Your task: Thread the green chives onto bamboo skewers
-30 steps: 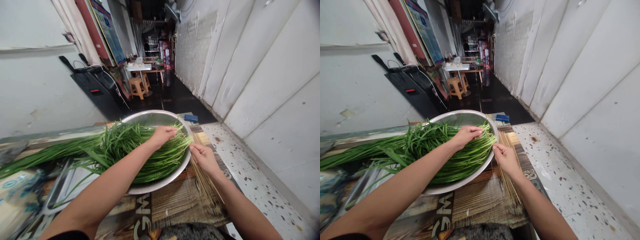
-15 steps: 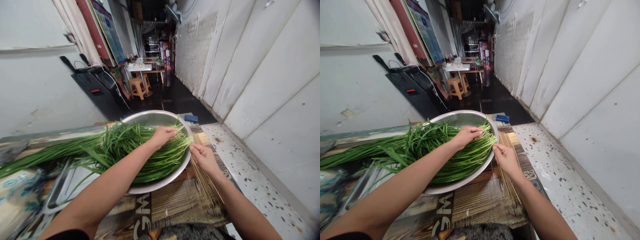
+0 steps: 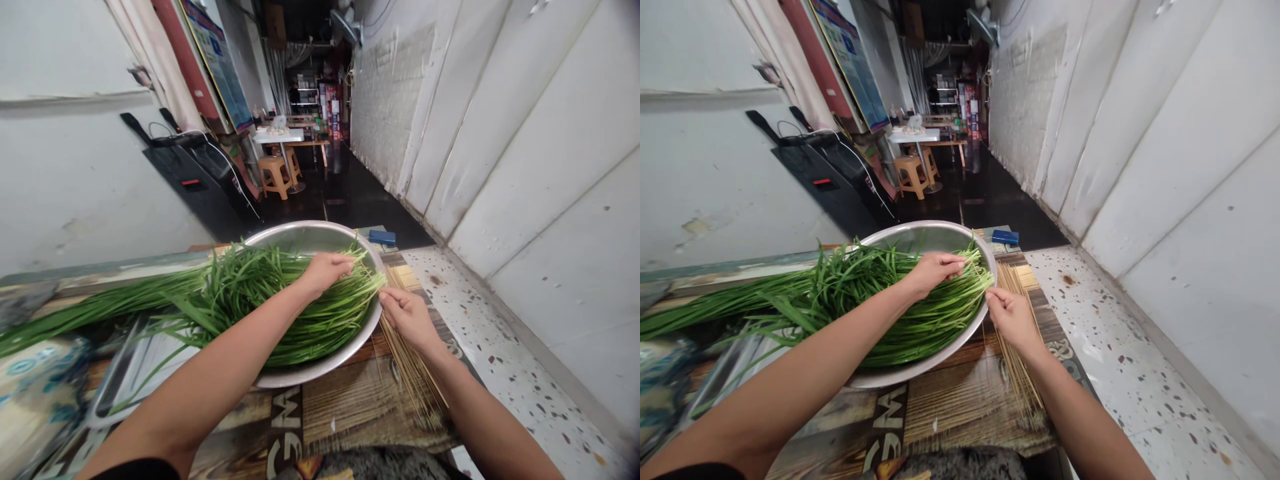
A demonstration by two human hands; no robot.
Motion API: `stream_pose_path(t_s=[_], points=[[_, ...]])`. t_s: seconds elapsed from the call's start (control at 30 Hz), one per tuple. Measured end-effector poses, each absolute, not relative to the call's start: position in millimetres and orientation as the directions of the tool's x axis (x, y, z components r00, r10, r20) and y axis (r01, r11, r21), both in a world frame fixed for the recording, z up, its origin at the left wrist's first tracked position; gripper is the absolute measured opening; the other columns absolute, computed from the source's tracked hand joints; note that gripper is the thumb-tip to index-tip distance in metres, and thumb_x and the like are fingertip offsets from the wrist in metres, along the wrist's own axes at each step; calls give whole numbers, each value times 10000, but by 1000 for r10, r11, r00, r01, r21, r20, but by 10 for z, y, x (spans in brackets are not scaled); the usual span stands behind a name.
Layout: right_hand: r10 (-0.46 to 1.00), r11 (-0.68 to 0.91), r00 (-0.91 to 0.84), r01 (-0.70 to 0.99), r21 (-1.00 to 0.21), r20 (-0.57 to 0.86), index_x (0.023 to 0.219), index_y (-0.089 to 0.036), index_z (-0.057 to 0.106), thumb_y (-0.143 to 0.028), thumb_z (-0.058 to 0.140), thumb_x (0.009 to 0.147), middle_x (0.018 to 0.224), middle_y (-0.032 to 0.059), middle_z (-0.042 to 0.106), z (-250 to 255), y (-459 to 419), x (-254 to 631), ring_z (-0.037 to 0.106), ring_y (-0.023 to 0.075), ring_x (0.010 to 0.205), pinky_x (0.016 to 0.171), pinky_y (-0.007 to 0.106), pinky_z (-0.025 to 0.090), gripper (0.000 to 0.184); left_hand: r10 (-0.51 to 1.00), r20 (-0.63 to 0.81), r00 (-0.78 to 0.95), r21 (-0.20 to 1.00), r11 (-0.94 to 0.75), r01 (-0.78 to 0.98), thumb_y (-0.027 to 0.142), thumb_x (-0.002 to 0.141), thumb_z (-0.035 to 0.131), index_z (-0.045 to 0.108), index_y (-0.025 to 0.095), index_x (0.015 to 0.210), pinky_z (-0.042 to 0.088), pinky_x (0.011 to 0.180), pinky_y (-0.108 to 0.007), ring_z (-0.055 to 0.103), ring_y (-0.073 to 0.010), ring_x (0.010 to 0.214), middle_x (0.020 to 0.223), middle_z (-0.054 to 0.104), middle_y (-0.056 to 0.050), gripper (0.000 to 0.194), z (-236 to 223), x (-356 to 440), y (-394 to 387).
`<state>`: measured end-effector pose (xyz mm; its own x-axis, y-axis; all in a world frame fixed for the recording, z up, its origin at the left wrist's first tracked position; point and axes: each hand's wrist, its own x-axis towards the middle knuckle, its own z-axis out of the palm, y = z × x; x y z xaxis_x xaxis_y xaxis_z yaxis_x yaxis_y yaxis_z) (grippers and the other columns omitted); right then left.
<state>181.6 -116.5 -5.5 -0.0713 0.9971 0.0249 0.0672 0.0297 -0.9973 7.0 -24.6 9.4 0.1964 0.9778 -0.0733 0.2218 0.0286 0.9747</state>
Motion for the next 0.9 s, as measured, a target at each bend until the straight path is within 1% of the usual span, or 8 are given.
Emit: stream_pose_path(t_s=[0.53, 0.7, 0.77, 0.9], points=[[998, 35, -52, 74, -997, 31, 719, -134, 605, -457, 557, 769, 405, -68, 357, -78, -1162, 1818, 294, 64, 380, 393, 203, 230, 330, 978, -60, 200, 978, 18, 208, 209, 678, 645, 711, 91, 918, 376, 519, -213, 434, -70, 491, 580, 621, -13, 276, 77, 67, -243], [999, 20, -50, 67, -998, 17, 783, -127, 623, -455, 568, 758, 405, -71, 357, -82, -1157, 1821, 296, 68, 376, 393, 207, 221, 334, 976, -67, 205, 978, 23, 209, 196, 682, 641, 708, 79, 917, 373, 520, -213, 432, -67, 488, 584, 620, -15, 271, 90, 72, -248], [999, 17, -47, 68, -998, 14, 771, -129, 621, -454, 566, 759, 403, -71, 353, -71, -1161, 1818, 290, 67, 376, 393, 207, 218, 329, 976, -72, 208, 977, 27, 211, 196, 683, 641, 708, 78, 916, 369, 517, -213, 432, -67, 486, 587, 621, -15, 270, 89, 72, -248], [999, 21, -50, 85, -996, 17, 687, -142, 598, -459, 559, 763, 404, -62, 359, -38, -1175, 1811, 290, 66, 386, 396, 205, 227, 328, 975, -68, 211, 980, 26, 198, 206, 678, 645, 710, 89, 911, 365, 512, -214, 430, -68, 483, 588, 621, -13, 268, 74, 70, -248]])
